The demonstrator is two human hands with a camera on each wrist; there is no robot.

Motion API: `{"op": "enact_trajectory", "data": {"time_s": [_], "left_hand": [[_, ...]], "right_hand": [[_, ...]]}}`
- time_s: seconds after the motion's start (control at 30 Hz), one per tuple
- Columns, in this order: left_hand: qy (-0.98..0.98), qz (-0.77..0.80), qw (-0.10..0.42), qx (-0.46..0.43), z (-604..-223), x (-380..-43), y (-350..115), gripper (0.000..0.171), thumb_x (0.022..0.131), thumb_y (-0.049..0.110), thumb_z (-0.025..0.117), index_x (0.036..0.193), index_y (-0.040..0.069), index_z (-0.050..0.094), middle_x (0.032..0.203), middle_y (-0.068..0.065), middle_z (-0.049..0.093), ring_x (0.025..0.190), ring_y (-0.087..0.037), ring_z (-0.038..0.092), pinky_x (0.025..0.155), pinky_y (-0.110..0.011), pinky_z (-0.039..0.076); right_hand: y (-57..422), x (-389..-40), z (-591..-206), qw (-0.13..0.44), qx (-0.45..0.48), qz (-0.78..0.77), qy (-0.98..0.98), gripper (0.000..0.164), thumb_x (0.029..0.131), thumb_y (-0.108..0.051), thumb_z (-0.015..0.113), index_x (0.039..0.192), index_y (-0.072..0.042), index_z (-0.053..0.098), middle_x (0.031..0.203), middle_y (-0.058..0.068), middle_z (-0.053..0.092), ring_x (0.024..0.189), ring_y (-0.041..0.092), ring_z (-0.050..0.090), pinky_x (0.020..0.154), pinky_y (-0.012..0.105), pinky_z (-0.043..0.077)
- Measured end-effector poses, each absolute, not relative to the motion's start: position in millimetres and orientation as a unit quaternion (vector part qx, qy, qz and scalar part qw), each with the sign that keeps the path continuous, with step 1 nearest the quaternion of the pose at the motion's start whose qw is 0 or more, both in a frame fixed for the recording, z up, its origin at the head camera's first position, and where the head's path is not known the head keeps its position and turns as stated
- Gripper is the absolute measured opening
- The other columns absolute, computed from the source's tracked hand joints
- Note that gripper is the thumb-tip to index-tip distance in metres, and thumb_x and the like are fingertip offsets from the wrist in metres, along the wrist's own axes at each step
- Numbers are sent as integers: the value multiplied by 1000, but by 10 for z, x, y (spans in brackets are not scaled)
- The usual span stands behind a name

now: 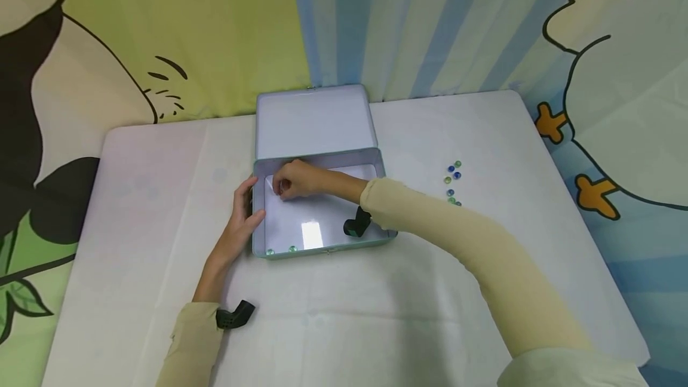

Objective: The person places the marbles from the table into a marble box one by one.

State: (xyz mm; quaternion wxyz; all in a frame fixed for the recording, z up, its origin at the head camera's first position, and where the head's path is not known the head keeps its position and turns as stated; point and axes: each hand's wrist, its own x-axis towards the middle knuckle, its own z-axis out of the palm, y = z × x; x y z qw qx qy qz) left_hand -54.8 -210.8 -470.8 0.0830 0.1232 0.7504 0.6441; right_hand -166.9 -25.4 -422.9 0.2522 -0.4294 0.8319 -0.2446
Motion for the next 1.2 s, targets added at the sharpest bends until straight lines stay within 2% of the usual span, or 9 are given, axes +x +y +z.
{"op": "enact_trajectory", "data": {"time_s": [0.63,0.83,1.03,1.2], "left_hand": [[743,651,82,131,-4700,-531,-2109,64,91,9,44,144,24,11,155,-1,-3,143,-19,-9,111,-54,-5],[747,647,83,128,-4706,-537,-2111,64,91,10,44,144,26,11,155,-1,-2,143,-19,-7,111,-54,-3],[740,653,77,138,-4701,-536,-2096,65,90,7,44,144,23,11,155,-2,1,143,-18,-4,111,-53,-2],[751,643,76,127,-4717,-510,-2098,65,91,10,45,145,25,11,154,-1,2,143,-20,-2,110,-54,0]], "right_hand": [[-240,-1651,-4322,244,-425,-247,836,14,82,-14,67,95,-10,68,85,1,65,72,6,51,65,13,39],[-208,-1669,-4289,254,-435,-237,831,24,81,-14,67,105,-11,68,89,1,67,76,6,52,67,12,40],[112,-1607,-4013,281,-446,-276,804,38,85,-16,64,121,-9,60,86,2,64,74,9,54,67,16,44],[645,-1230,-3667,243,-466,-301,796,35,86,-21,63,120,-14,60,89,-3,62,77,7,55,71,21,48]]}}
